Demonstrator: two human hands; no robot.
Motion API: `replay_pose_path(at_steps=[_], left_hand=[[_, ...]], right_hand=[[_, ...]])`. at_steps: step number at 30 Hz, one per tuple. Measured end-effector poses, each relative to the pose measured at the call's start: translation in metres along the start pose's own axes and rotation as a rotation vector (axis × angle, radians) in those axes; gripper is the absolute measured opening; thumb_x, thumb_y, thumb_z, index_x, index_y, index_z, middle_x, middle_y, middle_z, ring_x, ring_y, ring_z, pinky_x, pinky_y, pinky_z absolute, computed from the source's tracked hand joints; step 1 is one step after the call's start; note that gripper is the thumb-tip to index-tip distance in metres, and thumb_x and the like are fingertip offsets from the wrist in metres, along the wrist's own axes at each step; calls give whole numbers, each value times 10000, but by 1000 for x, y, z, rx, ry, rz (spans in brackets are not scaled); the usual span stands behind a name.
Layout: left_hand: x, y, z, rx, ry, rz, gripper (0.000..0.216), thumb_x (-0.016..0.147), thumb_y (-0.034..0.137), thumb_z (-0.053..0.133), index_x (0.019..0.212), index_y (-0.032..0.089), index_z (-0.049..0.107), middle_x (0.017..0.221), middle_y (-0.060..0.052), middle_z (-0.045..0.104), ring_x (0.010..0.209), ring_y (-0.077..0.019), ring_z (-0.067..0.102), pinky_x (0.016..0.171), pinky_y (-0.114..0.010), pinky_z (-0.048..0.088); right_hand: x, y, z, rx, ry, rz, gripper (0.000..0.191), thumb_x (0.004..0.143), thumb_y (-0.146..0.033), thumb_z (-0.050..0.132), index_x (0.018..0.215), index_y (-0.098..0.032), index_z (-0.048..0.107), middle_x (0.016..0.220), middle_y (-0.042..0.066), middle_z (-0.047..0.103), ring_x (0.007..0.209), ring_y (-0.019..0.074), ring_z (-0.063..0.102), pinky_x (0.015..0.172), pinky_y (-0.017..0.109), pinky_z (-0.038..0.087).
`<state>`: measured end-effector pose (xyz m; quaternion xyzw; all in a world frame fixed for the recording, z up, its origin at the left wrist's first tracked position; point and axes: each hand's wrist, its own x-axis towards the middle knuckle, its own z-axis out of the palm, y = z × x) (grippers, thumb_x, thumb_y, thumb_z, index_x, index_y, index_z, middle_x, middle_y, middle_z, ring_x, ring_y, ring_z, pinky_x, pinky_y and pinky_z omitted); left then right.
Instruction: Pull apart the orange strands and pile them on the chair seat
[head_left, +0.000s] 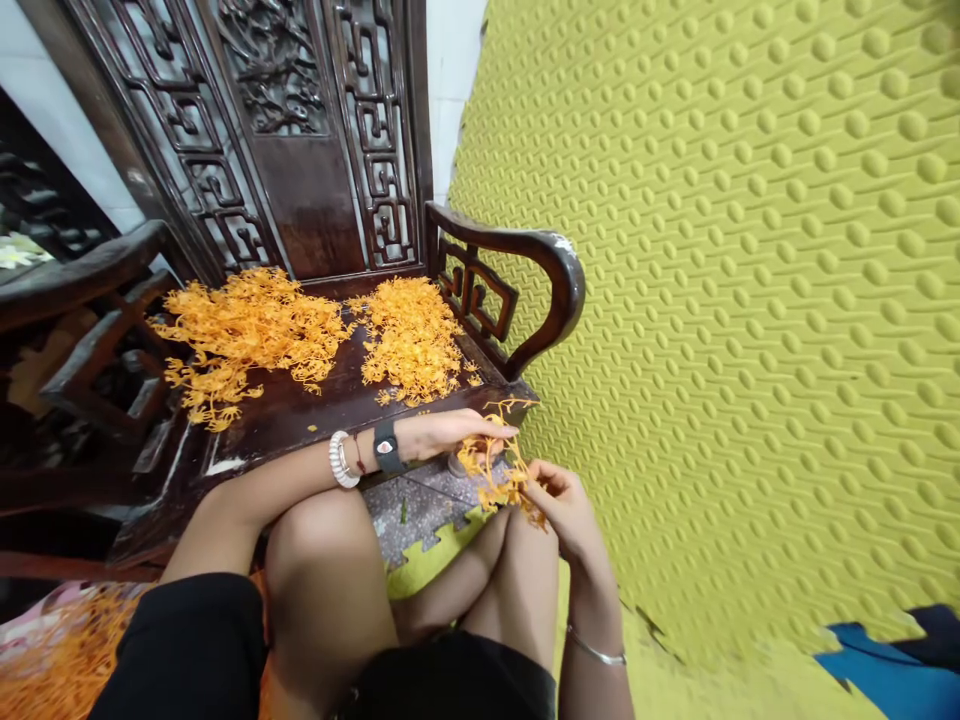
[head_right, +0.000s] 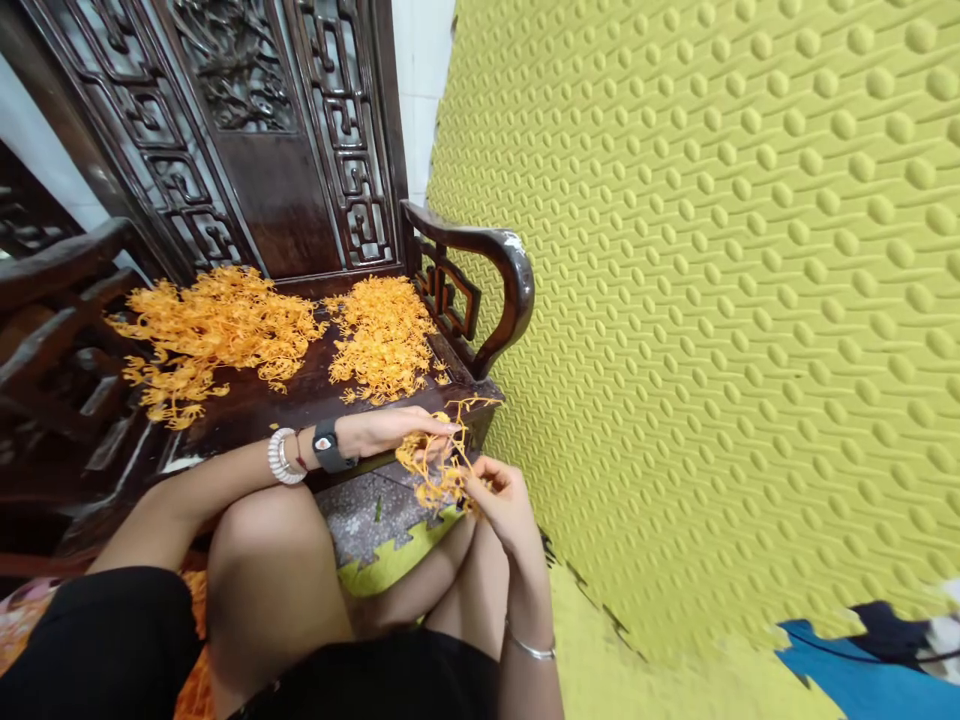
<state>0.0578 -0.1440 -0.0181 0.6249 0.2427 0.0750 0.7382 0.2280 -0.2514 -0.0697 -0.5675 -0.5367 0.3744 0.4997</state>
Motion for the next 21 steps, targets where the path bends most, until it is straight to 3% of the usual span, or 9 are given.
replay_pose_path(at_steps=[2, 6, 10, 12, 15, 18, 21], left_hand=[[-2, 0, 4, 2, -5, -3, 448, 778, 535, 623, 551, 150, 599, 569, 7, 552, 542, -87, 462, 583, -245, 384], [1, -4, 11, -13, -92, -14, 239, 812, 383, 648, 771, 155, 711, 776, -26, 675, 676, -101, 551, 698, -250, 422], [4, -4, 11, -33, -134, -74, 307, 842, 412, 608, 685, 158, 681, 622, 2, 607, 556, -88, 504, 588, -245, 388], [3, -3, 8, 39, -126, -38, 326, 847, 435, 597, 709, 157, 697, 573, 18, 563, 518, -75, 454, 555, -237, 354], [3, -3, 2, 76, -84, 15, 360, 851, 480, 571, 797, 160, 726, 587, 9, 582, 549, -89, 481, 583, -243, 372], [7, -7, -3, 78, -60, 47, 411, 825, 538, 570, 779, 155, 711, 611, -7, 607, 588, -115, 522, 610, -257, 400], [9, -11, -5, 167, -79, 100, 433, 850, 545, 512, 744, 153, 664, 589, -5, 588, 557, -115, 497, 593, -253, 390]], right_hand=[[3, 8, -6, -48, 107, -24, 279, 647, -409, 718, 589, -180, 569, 577, -4, 561, 571, 151, 500, 591, 280, 410], [7, 24, -18, -238, 295, -165, 210, 667, -380, 710, 673, -196, 609, 760, 58, 650, 791, 238, 594, 800, 386, 439], [7, 33, -30, -444, 464, -318, 203, 753, -405, 655, 758, -205, 619, 843, 88, 661, 893, 270, 601, 852, 440, 438], [8, 33, -33, -486, 442, -337, 215, 749, -419, 666, 790, -211, 631, 884, 93, 669, 925, 280, 602, 871, 461, 439], [7, 26, -30, -418, 258, -320, 348, 681, -424, 743, 942, -213, 648, 1039, 107, 667, 1016, 293, 597, 933, 487, 436], [2, 15, -14, -279, 178, -312, 524, 694, -377, 753, 1163, -216, 585, 1201, 111, 618, 1130, 284, 560, 1021, 487, 400], [-1, 8, 8, -122, 117, -287, 528, 776, -328, 686, 1267, -228, 517, 1294, 106, 562, 1185, 252, 531, 1042, 443, 398]])
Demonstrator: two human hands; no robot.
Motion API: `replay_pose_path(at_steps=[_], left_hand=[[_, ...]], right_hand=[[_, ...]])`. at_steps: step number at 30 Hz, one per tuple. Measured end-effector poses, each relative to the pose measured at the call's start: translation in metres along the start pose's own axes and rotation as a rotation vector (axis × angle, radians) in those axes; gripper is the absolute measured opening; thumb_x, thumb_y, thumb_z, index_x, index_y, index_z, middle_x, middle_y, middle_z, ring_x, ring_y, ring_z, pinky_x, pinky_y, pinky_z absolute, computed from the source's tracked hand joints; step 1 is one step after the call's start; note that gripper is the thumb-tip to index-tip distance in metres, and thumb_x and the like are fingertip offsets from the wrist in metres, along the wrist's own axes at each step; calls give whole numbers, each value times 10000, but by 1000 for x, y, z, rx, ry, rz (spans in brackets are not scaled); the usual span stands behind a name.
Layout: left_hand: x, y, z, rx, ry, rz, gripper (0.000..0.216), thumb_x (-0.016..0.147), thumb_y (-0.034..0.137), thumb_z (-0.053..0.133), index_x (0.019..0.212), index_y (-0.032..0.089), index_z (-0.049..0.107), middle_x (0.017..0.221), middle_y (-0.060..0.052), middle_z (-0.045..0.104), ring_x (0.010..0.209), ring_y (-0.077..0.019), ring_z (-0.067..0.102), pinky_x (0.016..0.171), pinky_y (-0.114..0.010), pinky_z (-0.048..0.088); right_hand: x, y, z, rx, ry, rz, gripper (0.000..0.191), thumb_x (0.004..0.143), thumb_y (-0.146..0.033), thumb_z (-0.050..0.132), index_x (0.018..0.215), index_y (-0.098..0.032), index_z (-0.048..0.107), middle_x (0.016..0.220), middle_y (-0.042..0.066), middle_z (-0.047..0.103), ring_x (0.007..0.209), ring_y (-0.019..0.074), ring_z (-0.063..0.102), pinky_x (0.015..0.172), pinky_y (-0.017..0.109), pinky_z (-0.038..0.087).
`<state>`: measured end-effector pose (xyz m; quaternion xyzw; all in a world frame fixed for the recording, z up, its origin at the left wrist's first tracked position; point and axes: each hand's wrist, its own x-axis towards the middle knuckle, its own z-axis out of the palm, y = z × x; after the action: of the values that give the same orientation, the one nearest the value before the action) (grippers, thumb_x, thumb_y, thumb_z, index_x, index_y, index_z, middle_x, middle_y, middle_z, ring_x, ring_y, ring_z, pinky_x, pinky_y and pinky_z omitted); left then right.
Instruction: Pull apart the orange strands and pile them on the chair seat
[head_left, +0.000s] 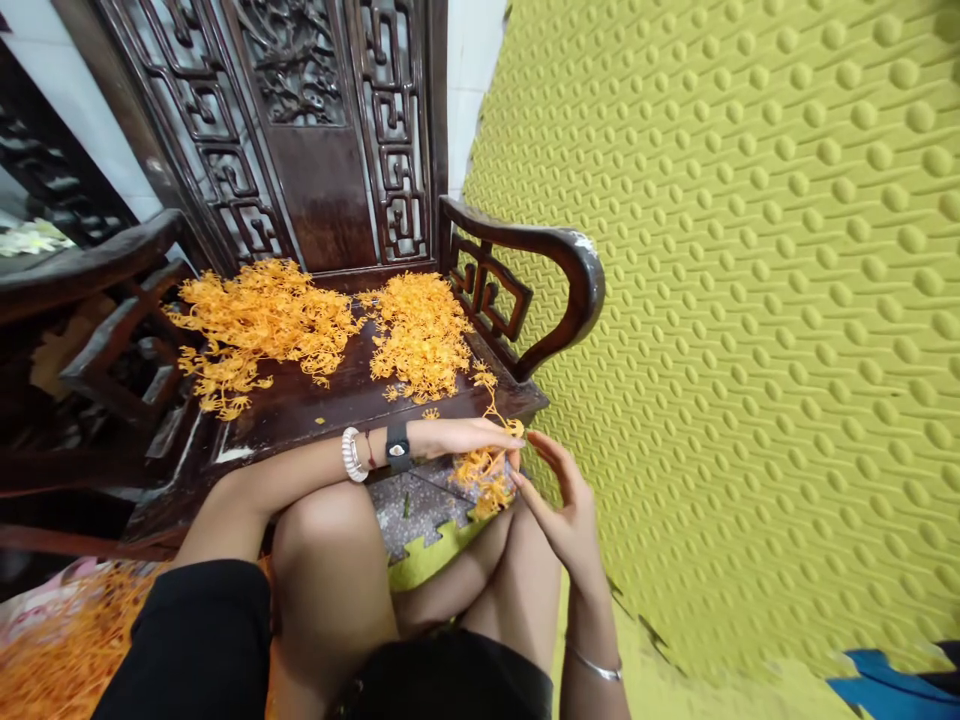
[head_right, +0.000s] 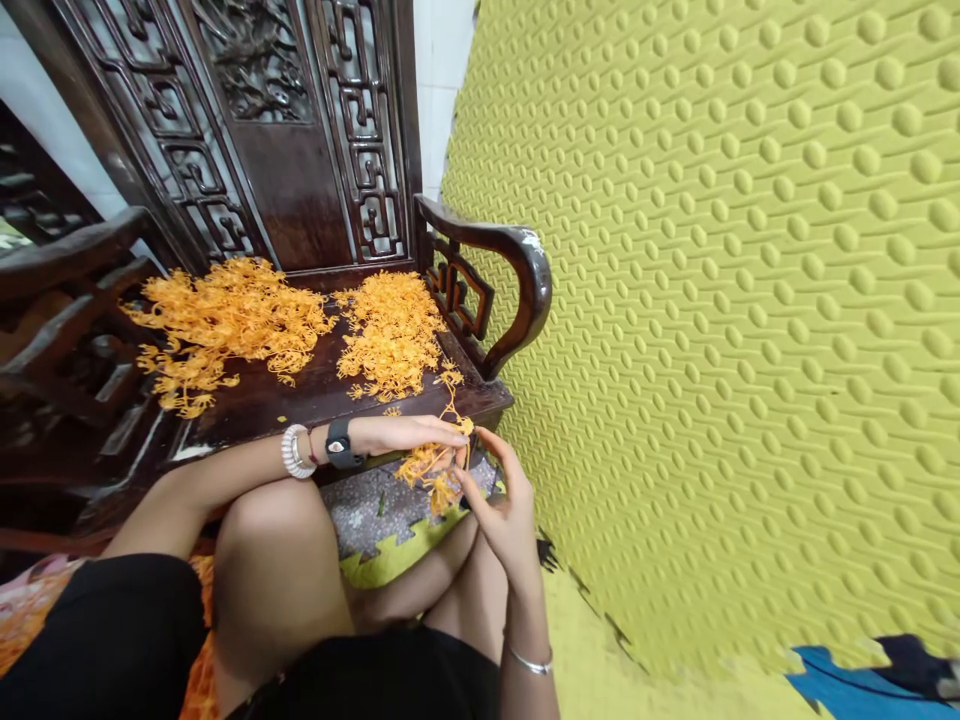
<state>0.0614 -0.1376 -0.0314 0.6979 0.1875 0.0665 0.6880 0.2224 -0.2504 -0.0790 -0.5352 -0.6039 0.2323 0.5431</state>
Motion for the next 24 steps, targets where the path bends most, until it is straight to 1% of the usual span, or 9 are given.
replay_pose_path(at_steps=[3, 6, 8, 11, 15, 17, 20, 22, 24], left_hand=[[-2, 0, 0, 331, 97, 62, 446, 923, 457, 379, 682, 159, 607, 572, -2, 559, 536, -110, 469, 596, -249, 360], [-6, 3, 1, 744, 359, 73, 368, 924, 343, 362, 681, 169, 575, 597, 1, 547, 532, -109, 438, 566, -247, 295], [-10, 6, 1, 859, 440, 102, 320, 924, 335, 370, 734, 180, 574, 614, 8, 553, 538, -108, 442, 552, -241, 269], [-13, 12, 3, 851, 402, 140, 365, 929, 465, 380, 784, 188, 569, 603, 20, 559, 534, -100, 464, 545, -228, 275], [-12, 14, 8, 873, 498, 140, 436, 849, 602, 478, 767, 179, 541, 588, 29, 538, 506, -85, 427, 530, -221, 264], [-11, 12, 9, 879, 505, 155, 451, 872, 589, 444, 737, 171, 547, 563, 29, 524, 498, -83, 416, 525, -220, 254], [-8, 8, 4, 833, 422, 176, 496, 888, 531, 432, 588, 149, 532, 488, 34, 456, 467, -71, 368, 503, -223, 228], [-7, 5, -3, 747, 444, 222, 503, 876, 485, 454, 512, 140, 492, 456, 44, 386, 458, -64, 319, 491, -223, 215], [-5, 2, -12, 671, 544, 279, 489, 864, 440, 464, 480, 137, 463, 449, 50, 341, 468, -62, 296, 493, -223, 213]], right_hand=[[0, -1, 20, 172, -30, 105, 543, 793, -349, 656, 1288, -221, 474, 1258, 115, 563, 1071, 223, 581, 933, 389, 477], [1, 4, 33, 248, 42, 231, 457, 779, -409, 649, 1163, -192, 531, 1017, 83, 622, 885, 194, 601, 828, 352, 501], [2, 6, 36, 253, 86, 246, 395, 779, -417, 643, 1084, -184, 550, 867, 38, 605, 790, 170, 583, 764, 318, 495], [2, 0, 36, 200, 66, 153, 302, 823, -377, 604, 1052, -187, 553, 773, 2, 577, 702, 148, 555, 696, 284, 475], [3, -13, 35, 5, 8, 38, 273, 863, -318, 554, 1101, -185, 567, 949, 64, 638, 831, 186, 593, 786, 318, 472], [3, -16, 37, -24, 40, 44, 369, 869, -307, 544, 1215, -183, 512, 934, 63, 632, 808, 186, 592, 764, 321, 475], [0, -15, 40, 16, 96, 93, 552, 854, -300, 573, 1353, -182, 372, 750, -5, 564, 661, 154, 537, 650, 283, 453], [-3, -16, 42, 66, 90, 123, 543, 849, -309, 585, 1332, -181, 371, 640, -53, 477, 566, 129, 460, 564, 249, 400], [-6, -20, 45, 102, 68, 148, 451, 866, -322, 558, 1270, -185, 410, 587, -77, 405, 511, 111, 393, 508, 227, 342]])
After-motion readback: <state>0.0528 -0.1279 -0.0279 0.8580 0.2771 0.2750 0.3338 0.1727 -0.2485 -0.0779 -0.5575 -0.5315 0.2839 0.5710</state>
